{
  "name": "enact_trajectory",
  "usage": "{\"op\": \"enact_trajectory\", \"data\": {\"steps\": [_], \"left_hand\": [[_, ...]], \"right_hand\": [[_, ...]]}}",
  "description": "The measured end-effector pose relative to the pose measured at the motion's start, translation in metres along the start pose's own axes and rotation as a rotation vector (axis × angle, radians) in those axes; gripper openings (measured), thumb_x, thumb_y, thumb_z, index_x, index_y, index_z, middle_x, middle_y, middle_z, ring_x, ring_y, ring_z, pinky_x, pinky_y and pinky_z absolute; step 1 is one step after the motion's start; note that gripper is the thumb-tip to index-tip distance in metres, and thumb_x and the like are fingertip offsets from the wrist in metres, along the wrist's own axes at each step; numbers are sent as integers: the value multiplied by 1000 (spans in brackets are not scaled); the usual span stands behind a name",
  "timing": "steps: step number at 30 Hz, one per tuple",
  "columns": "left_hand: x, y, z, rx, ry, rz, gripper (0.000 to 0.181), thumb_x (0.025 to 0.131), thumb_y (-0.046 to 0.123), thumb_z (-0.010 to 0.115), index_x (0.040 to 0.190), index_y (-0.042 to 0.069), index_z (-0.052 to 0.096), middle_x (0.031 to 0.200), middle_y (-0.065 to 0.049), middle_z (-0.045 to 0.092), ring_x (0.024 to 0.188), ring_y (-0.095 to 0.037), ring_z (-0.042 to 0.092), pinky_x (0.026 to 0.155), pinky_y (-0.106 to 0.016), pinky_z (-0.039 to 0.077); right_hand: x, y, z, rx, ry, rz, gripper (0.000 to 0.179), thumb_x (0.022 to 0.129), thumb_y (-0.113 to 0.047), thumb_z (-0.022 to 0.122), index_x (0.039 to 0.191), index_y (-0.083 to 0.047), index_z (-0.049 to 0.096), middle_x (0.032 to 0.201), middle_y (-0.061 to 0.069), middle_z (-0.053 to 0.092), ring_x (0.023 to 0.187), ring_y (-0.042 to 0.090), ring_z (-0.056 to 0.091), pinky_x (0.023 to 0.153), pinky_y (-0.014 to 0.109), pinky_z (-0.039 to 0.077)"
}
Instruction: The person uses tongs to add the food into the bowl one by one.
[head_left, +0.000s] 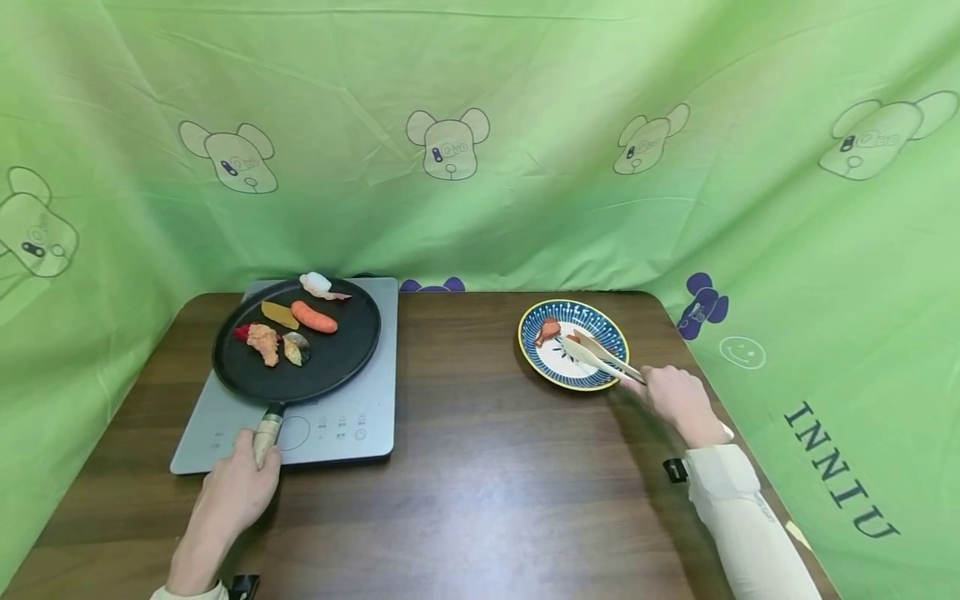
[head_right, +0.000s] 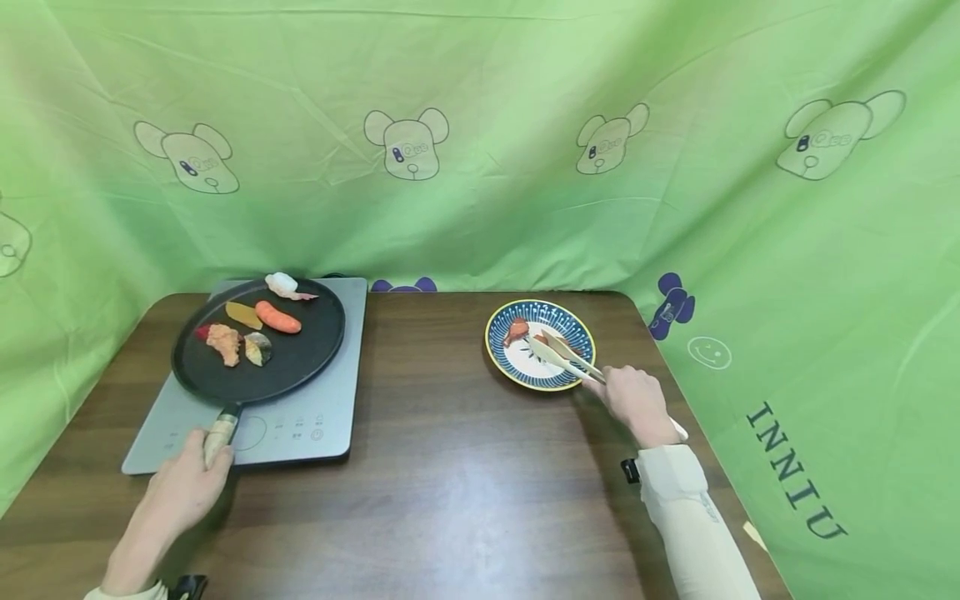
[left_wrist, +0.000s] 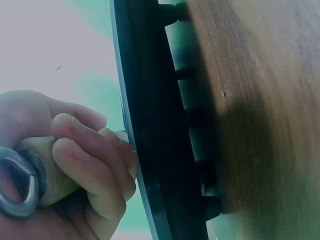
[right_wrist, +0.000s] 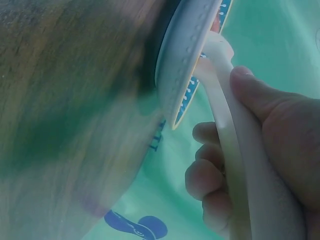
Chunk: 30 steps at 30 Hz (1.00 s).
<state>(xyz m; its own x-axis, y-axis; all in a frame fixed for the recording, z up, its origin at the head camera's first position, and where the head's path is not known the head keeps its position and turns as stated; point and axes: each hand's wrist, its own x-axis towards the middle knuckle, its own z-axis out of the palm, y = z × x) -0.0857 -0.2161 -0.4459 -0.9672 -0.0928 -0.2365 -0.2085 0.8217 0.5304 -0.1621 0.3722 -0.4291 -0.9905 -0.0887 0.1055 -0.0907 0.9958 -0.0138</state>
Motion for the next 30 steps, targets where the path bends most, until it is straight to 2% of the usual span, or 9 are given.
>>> {"op": "enact_trajectory", "data": {"steps": [18,30], "left_hand": [[0,1,0,13,15,-10,49,97,31,35,125,-8,25,68,-15,46,53,-26,47,46,-37,35],[0,1,1,8,14,-12,49,97,31,35,125,-8,25,69,-15,46,54,-26,47,46,-37,36]], "right_hand": [[1,3,5,31,41,-23,43,92,-46,56,67,-11,47,55,8,45,49,34,50,43,47,37],[-3,-7,3,77,104,-43,41,92,-46,55,72,-11,50,56,6,45,50,32,50,46,49,39]]}}
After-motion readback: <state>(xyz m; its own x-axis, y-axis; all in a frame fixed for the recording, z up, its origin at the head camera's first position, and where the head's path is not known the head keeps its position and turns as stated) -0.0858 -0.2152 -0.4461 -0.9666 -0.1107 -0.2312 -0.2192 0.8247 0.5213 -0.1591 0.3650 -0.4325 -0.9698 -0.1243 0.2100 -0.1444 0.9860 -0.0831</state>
